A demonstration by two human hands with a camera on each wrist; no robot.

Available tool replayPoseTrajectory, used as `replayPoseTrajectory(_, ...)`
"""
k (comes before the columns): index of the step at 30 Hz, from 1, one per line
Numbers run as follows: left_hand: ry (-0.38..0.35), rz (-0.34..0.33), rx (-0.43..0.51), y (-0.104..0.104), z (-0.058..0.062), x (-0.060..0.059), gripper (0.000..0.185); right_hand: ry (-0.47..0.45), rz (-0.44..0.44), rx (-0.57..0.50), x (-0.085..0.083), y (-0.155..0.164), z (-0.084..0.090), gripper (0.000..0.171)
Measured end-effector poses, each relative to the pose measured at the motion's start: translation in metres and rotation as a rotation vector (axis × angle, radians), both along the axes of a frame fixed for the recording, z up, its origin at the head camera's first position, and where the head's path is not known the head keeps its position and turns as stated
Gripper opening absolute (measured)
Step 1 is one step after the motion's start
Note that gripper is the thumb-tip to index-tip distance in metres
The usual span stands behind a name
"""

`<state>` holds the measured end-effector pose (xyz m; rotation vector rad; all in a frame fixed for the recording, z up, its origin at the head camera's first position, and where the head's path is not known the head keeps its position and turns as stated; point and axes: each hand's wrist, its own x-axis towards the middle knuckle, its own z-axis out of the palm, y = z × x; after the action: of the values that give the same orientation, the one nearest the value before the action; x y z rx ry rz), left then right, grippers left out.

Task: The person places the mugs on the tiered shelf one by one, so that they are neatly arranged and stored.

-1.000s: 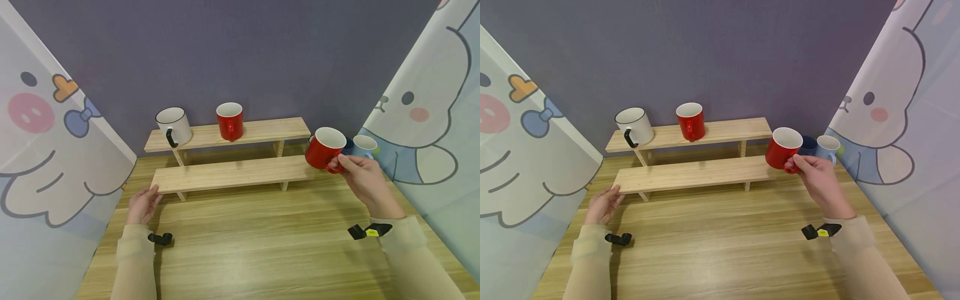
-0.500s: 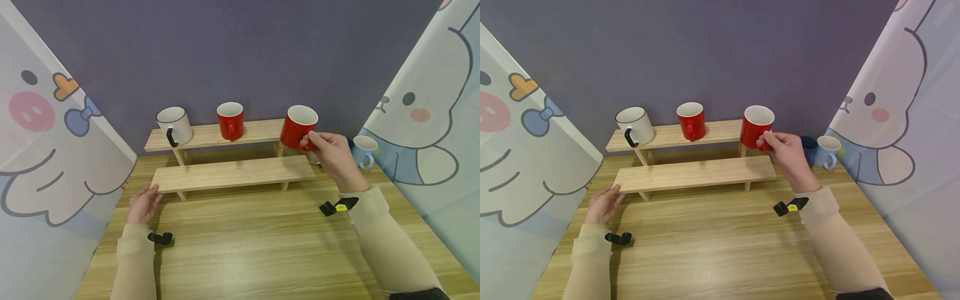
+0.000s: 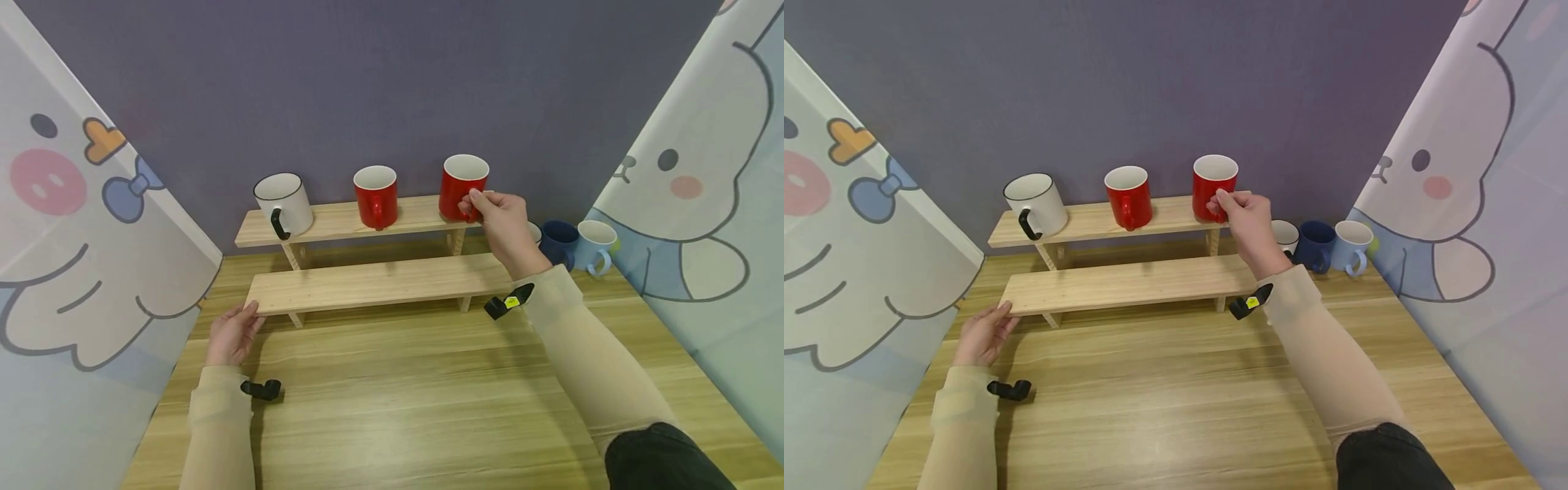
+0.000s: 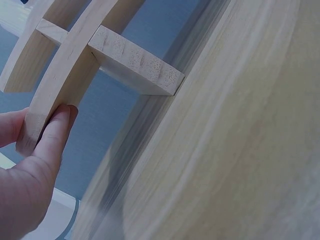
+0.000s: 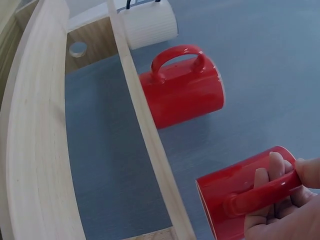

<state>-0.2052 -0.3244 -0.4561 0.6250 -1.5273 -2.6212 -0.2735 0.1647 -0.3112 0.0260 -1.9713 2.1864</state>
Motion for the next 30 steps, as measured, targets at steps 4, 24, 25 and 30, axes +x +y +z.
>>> replayPoseTrajectory(4, -0.005, 0.003, 0.012, 0.0, 0.001, 0.0, 0.079, -0.028, -0.016, 0.013, -0.01, -0.004, -0.001, 0.036)
replayPoseTrajectory(24, 0.02, 0.015, 0.011, 0.001, 0.0, -0.001, 0.07, -0.061, 0.042, 0.087, -0.021, 0.0, -0.008, 0.041)
replayPoseTrajectory(25, 0.02, 0.014, 0.012, 0.0, 0.0, -0.001, 0.07, -0.059, 0.038, 0.092, -0.02, 0.001, -0.009, 0.042)
replayPoseTrajectory(30, 0.021, 0.01, 0.006, 0.001, 0.0, 0.0, 0.07, -0.043, -0.001, 0.135, -0.017, 0.006, -0.011, 0.045)
